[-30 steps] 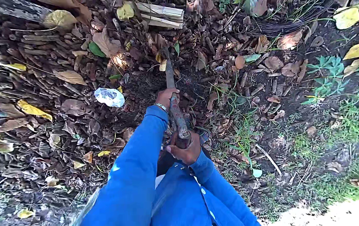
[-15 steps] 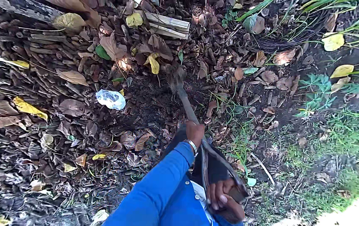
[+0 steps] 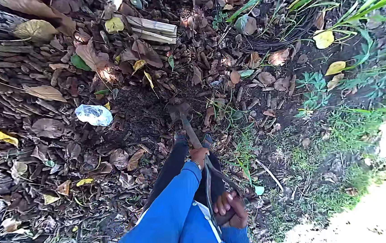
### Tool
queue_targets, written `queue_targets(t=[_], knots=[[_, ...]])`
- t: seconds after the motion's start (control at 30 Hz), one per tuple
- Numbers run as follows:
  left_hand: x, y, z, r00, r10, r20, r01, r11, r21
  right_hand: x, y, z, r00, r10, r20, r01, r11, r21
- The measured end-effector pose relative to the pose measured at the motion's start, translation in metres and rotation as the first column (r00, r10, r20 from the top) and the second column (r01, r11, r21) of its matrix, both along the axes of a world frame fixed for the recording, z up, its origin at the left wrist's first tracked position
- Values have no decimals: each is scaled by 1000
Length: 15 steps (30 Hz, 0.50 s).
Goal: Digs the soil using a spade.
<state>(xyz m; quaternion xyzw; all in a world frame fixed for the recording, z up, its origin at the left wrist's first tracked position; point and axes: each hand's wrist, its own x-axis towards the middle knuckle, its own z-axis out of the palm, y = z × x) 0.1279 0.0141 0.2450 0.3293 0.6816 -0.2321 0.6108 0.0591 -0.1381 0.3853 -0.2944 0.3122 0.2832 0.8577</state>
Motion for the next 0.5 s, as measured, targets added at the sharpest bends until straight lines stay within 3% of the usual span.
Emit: queue_targets(t=[0.07, 0.17, 0.33, 0.43, 0.5], knots=[[8, -9, 4, 998, 57, 9, -57, 998, -2, 5, -9, -2, 993, 31, 110, -36, 998, 44], [20, -10, 3, 999, -28, -17, 29, 997, 70, 13, -14, -14, 996, -9, 89, -8, 982, 188], [52, 0, -12, 982, -187, -31, 189, 970, 149, 50, 0, -25, 991, 23, -133, -18, 999, 35], [62, 7, -12, 989, -151, 4, 149, 981, 127, 65, 7, -23, 991, 24, -129, -13, 997, 81], [61, 5, -4, 997, -65, 34, 63, 996, 60, 72, 9, -19, 987, -21, -162, 24, 1000, 20]])
